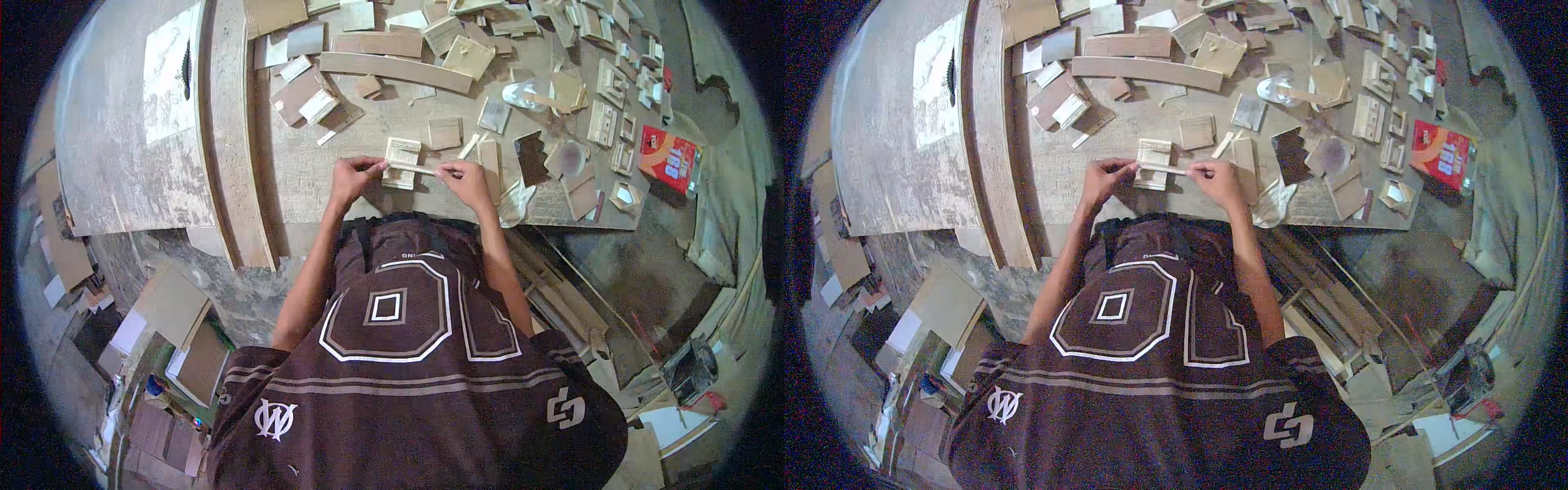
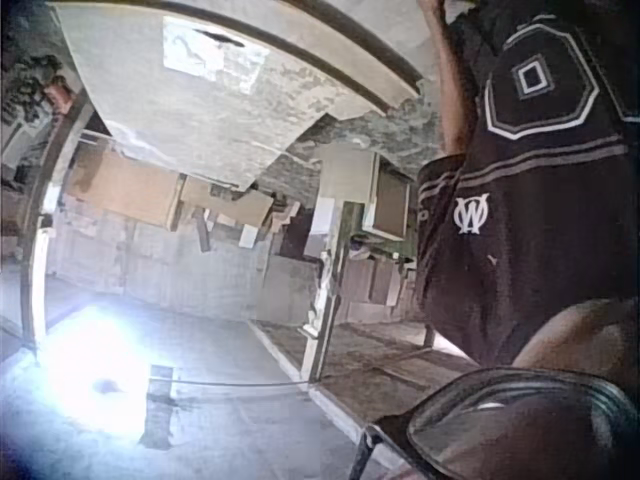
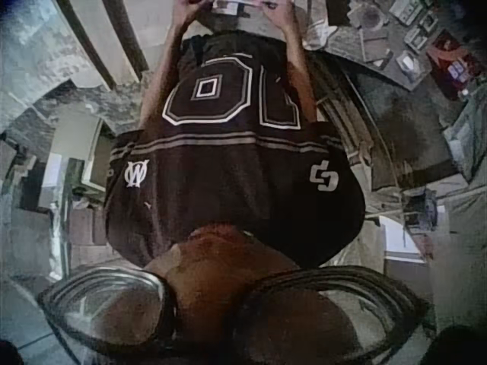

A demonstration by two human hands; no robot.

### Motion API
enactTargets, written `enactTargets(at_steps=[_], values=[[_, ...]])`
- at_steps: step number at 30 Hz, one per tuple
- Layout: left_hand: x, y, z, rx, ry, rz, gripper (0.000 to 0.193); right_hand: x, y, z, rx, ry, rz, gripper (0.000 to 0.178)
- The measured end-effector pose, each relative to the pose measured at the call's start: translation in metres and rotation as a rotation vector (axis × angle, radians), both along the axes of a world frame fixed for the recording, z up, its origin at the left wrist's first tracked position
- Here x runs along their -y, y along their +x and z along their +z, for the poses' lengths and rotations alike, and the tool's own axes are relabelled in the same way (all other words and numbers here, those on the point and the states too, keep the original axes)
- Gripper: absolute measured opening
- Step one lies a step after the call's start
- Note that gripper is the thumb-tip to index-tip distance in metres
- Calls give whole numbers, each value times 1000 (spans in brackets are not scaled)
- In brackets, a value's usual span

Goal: Assemble small pieces of wood onto a wooden base.

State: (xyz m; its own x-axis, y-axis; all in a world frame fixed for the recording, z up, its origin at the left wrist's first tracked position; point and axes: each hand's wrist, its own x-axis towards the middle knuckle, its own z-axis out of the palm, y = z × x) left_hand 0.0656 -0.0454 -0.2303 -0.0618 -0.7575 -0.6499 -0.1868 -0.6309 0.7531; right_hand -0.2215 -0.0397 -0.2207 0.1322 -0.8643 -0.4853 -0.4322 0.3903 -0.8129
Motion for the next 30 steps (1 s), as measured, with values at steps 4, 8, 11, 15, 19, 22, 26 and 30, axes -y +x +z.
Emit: enactTargets(at_steps=[4, 8, 11, 15, 19, 22, 26, 30], values=[[2, -1, 1, -11, 10, 15, 24, 0, 1, 0, -73, 15, 12, 22], [6, -3, 4, 36, 40, -10, 24, 0, 0, -2, -24, 27, -9, 22], [5, -2, 6, 4, 41, 2, 27, 1, 1, 0, -21, 4, 10, 23], [6, -4, 12, 9, 5, -23, 31, -2, -3, -9, -45, 5, 15, 21], [6, 1, 6, 2, 2, -88, 35, 0, 1, -2, -50, -10, 27, 20], [8, 4, -3, -45, 11, -66, 33, 0, 4, -1, -107, -83, 47, 20], [8, 9, -7, -21, -51, -139, 28, 2, 8, 3, -141, -73, 61, 19], [5, 9, -10, 51, -36, -127, 29, 4, 16, 13, -217, -134, 79, 19]])
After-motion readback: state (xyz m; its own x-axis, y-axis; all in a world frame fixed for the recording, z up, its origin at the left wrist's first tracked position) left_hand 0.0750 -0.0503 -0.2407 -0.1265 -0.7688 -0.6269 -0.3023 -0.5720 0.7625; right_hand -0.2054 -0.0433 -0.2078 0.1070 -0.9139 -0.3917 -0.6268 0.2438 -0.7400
